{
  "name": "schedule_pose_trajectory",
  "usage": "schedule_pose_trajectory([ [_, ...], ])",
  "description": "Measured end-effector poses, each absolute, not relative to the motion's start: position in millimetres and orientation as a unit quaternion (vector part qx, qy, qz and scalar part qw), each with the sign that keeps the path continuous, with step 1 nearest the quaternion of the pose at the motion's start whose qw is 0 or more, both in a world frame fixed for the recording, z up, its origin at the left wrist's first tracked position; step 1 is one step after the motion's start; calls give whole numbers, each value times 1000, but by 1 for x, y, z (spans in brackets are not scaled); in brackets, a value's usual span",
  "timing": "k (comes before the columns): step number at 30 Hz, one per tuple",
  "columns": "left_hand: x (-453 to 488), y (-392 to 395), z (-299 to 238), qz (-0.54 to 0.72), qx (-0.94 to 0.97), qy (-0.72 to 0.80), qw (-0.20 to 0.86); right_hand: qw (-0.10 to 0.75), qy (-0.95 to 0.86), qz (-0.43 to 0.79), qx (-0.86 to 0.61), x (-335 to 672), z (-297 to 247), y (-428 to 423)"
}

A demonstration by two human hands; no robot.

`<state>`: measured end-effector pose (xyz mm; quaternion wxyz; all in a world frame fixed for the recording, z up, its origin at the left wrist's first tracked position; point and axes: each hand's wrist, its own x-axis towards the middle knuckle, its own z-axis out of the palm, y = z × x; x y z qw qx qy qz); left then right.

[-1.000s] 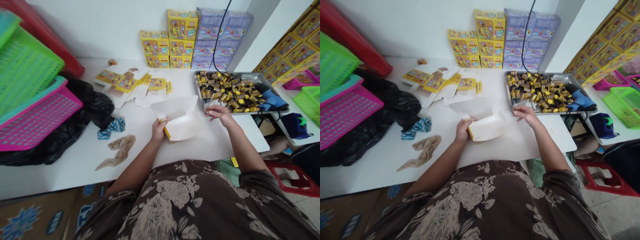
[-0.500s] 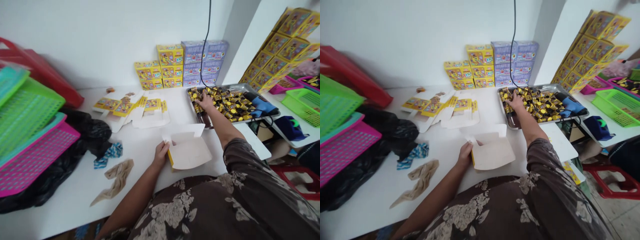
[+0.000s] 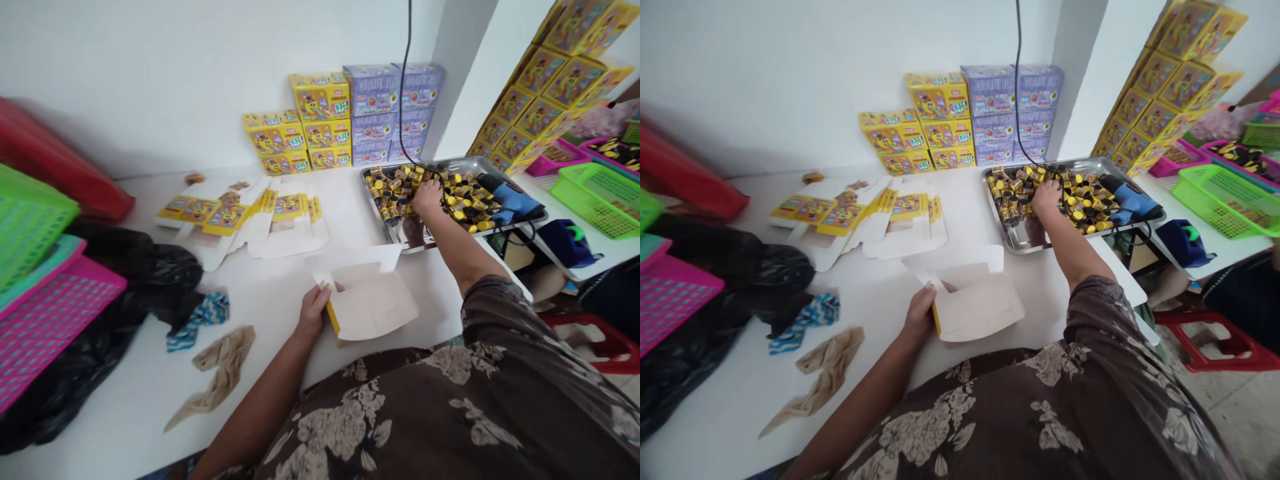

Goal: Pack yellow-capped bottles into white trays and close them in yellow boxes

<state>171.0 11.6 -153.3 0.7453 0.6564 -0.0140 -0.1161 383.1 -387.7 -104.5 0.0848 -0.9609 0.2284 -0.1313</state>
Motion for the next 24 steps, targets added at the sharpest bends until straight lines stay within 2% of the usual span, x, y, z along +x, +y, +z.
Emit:
schedule_pose_trajectory([
  [4,172,14,-152,-122,658,-26,743,43,269,-158,-949,392,-98,-394],
  [9,171,16,-148,-140,651,-26,745,6,301,-115,-947,411,-89,-399],
  [24,170,10,-142,-126,628,-20,768,99,226,-23,-969,401,-96,-395],
])
